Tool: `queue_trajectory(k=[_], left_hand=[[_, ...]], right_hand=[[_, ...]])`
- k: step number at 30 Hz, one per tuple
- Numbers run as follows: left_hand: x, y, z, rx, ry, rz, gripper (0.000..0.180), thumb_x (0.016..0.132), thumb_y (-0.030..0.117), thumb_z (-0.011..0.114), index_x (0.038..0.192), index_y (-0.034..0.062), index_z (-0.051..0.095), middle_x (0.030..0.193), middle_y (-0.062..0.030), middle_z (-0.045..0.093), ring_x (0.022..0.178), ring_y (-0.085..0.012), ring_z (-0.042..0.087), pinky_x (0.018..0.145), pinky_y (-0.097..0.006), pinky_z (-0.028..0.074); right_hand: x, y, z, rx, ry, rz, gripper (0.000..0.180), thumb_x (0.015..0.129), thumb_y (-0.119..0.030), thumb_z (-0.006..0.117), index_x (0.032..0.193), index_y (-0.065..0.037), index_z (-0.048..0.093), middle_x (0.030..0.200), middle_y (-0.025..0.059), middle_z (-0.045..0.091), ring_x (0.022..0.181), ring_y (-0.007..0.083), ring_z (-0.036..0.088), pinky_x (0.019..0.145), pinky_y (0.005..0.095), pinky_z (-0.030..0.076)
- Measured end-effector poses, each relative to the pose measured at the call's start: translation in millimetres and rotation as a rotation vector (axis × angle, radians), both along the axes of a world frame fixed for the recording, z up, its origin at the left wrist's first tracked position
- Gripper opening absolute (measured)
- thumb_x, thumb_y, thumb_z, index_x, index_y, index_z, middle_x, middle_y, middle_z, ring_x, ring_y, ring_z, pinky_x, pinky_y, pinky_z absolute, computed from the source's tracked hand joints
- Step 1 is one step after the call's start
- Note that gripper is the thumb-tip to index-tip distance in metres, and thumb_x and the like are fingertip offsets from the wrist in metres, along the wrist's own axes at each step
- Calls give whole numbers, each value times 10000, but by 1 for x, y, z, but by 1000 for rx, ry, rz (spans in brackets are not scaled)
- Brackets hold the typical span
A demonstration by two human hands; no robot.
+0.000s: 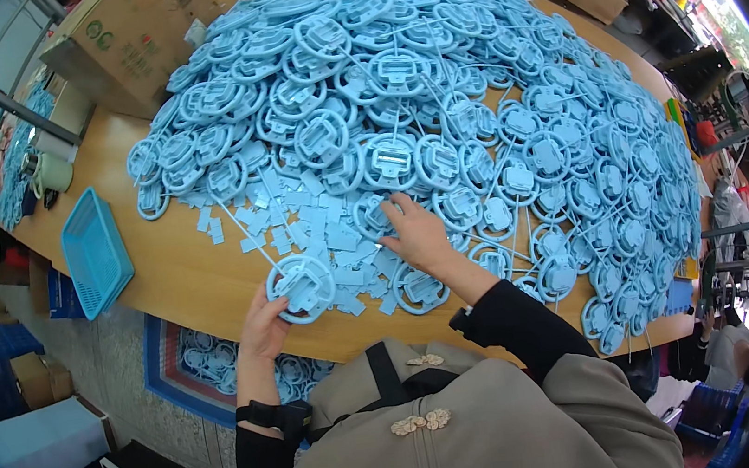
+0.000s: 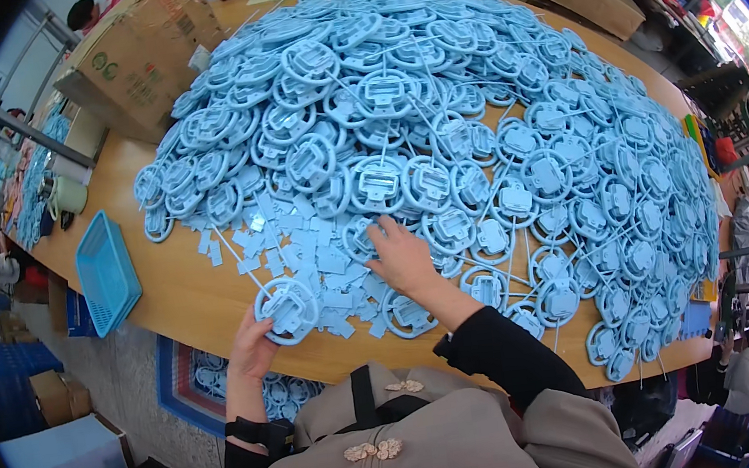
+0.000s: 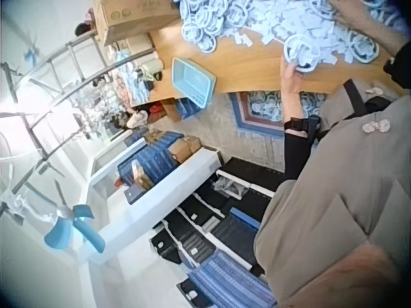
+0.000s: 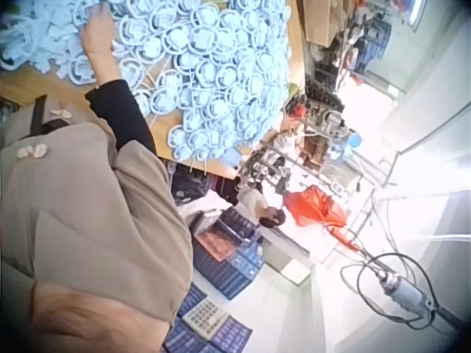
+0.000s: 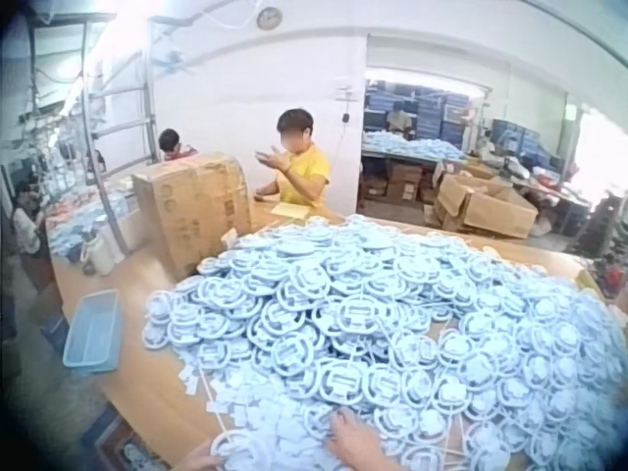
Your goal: The person is sorting and assembling blue plastic fan guard components at a workbench in a factory.
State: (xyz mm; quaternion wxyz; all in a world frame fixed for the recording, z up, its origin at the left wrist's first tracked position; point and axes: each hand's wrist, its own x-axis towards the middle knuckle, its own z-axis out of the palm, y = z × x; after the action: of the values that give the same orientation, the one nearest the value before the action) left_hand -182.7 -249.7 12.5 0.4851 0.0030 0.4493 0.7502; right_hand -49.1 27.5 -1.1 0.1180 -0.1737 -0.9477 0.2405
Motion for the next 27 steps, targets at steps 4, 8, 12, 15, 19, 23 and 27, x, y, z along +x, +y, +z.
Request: queue_trajectory(k=[4,8,12,15,19,23,27], left_hand=[[3,6,5,-17,20,9,506,853,53,545,1332,2,391,1228,-109,521,1108,-208,547,903,-359,493],[-1,-4,3,-27,30,70,482,861,61,540,1319,5,401,1217,-109,527,1105,-213,551,897,-359,492],[-5,-17,-3,-32,40,148,456,856,70,537,1293,7,421,1194,-111,535,1084,-210,558,883,-363,493],[-3,-23,-9,-63,19,188,427,845,55,540,1256,3,433,1170,-106,537,1065,-212,563,873,-366,494],[3,-18,-14,-77,60,300,343,824,12,552,1152,5,452,1124,-120,533,1006,-216,574,852,-359,497],[2,-1,-4,-119,182,268,357,826,14,558,1156,2,423,1094,-116,528,959,-193,582,773,-320,517],[-1,45,-8,-149,350,316,373,826,2,560,1165,1,404,1075,-89,516,944,-150,558,764,-295,504]], right_hand=[[-22,-11,0,74,-201,-70,565,704,-208,749,1197,-82,504,1196,75,503,1014,294,525,794,411,481],[-13,-13,-14,207,-131,140,558,687,-163,743,1191,-84,520,1212,94,499,1013,278,528,801,416,436],[-27,-29,2,295,77,-5,415,662,-154,732,1042,-91,578,1095,70,553,952,254,536,744,394,425],[-48,-49,-15,212,37,204,295,686,-150,707,935,-62,575,879,64,570,912,260,543,721,373,439],[-64,-51,-44,367,-11,242,255,695,-138,691,918,-73,587,836,80,563,862,260,564,685,382,457],[-58,-44,-33,-279,70,17,194,741,-104,674,922,-83,607,813,90,592,721,239,596,654,351,481],[-48,-36,1,-1193,165,-272,100,828,-103,667,897,-68,603,782,34,614,641,131,602,610,289,516]])
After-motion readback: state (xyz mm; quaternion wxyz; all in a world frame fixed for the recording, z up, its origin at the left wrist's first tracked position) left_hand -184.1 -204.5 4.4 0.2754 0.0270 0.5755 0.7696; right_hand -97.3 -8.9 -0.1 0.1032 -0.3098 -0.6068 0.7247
